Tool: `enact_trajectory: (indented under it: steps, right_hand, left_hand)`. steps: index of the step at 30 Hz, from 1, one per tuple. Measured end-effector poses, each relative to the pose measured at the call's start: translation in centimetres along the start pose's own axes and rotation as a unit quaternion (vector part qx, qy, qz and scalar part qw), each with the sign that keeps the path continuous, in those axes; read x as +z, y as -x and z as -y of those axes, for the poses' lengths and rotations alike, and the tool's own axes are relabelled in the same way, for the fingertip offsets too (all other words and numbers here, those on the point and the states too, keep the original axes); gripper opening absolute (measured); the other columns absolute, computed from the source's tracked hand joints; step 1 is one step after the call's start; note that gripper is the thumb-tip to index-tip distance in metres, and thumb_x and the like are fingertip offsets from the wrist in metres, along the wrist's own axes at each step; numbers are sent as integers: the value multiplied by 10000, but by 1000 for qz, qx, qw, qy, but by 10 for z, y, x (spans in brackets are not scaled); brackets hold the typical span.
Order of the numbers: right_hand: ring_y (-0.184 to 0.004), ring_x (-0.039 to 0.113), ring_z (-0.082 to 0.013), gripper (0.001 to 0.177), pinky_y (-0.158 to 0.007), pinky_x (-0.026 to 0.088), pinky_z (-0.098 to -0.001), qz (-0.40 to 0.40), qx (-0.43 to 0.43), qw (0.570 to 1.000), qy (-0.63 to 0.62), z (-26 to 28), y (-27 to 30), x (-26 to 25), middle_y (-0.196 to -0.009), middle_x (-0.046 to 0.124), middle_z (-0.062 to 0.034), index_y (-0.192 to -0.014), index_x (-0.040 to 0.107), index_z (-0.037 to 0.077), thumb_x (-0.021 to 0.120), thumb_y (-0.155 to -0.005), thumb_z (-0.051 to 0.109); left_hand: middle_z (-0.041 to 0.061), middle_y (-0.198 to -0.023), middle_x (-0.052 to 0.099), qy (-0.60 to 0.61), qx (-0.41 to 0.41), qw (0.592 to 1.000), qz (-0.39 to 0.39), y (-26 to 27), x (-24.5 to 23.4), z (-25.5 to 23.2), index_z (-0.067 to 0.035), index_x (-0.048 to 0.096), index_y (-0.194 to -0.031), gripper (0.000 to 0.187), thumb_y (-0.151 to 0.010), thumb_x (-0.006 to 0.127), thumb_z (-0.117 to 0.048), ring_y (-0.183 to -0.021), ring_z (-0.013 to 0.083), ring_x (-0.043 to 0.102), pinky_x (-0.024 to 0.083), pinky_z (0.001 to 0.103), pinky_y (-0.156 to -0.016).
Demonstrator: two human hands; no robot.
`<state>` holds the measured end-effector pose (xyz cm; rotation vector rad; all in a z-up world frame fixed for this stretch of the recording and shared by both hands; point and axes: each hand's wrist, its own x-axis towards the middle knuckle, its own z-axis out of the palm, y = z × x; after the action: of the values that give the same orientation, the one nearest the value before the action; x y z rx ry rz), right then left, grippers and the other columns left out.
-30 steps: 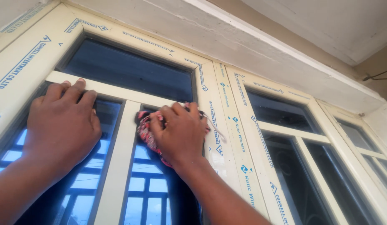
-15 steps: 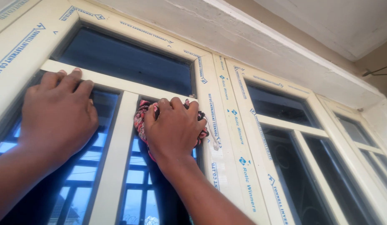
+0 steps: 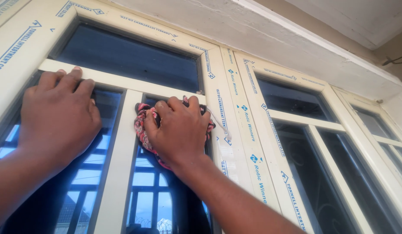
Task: Scrub the window glass and frame with a cloth.
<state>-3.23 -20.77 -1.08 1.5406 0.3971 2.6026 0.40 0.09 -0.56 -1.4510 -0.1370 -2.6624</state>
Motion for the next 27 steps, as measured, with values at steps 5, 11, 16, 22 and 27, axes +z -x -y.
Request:
enact_trajectory:
  steps: [5,11,16,22,27]
  right_hand:
    - [-1129,538,-360,322,-874,405,-668,-7,17,1000,-1,5,-5,4,-1034,713,-55,-1038,798,129,648,-888,370]
    - [-1130,538,-351,324,-899,400,-668,11,29,999,-11,1,-2,-1,-1046,710,-55,-1049,792,129,637,-892,367]
    - [-1164,532,-367,310,-900,393,-679,5,2,1000,-6,0,-5,5,-1019,713,-56,-1022,798,140,640,-894,374]
    - [-1119,537,-354,311,-879,405,-660,-3,52,999,-8,6,4,-3,-1042,707,-60,-1011,790,129,635,-886,368]
    - [-1133,532,-346,300,-902,399,-671,9,36,999,4,-3,-1,-3,-1031,706,-47,-994,793,145,631,-900,378]
  left_hand:
    - [100,-1445,625,-13,-7,1000,12,-2,1,-1,-129,700,-1299,415,-958,552,-315,-1333,245,535,464,406,-1003]
    - [89,-1472,619,-4,4,1000,11,0,-3,-1,-131,699,-1301,408,-965,547,-306,-1356,232,529,464,395,-1021]
    - [86,-1447,628,-20,0,1000,9,-2,2,0,-134,700,-1299,431,-938,558,-321,-1345,233,534,472,400,-982]
    - [82,-1466,625,-7,16,1000,1,3,-4,0,-129,708,-1301,395,-985,542,-299,-1350,231,529,465,386,-1021]
    - [76,-1427,640,-58,2,998,8,-1,1,-2,-145,710,-1303,420,-957,554,-323,-1343,224,535,463,378,-1012]
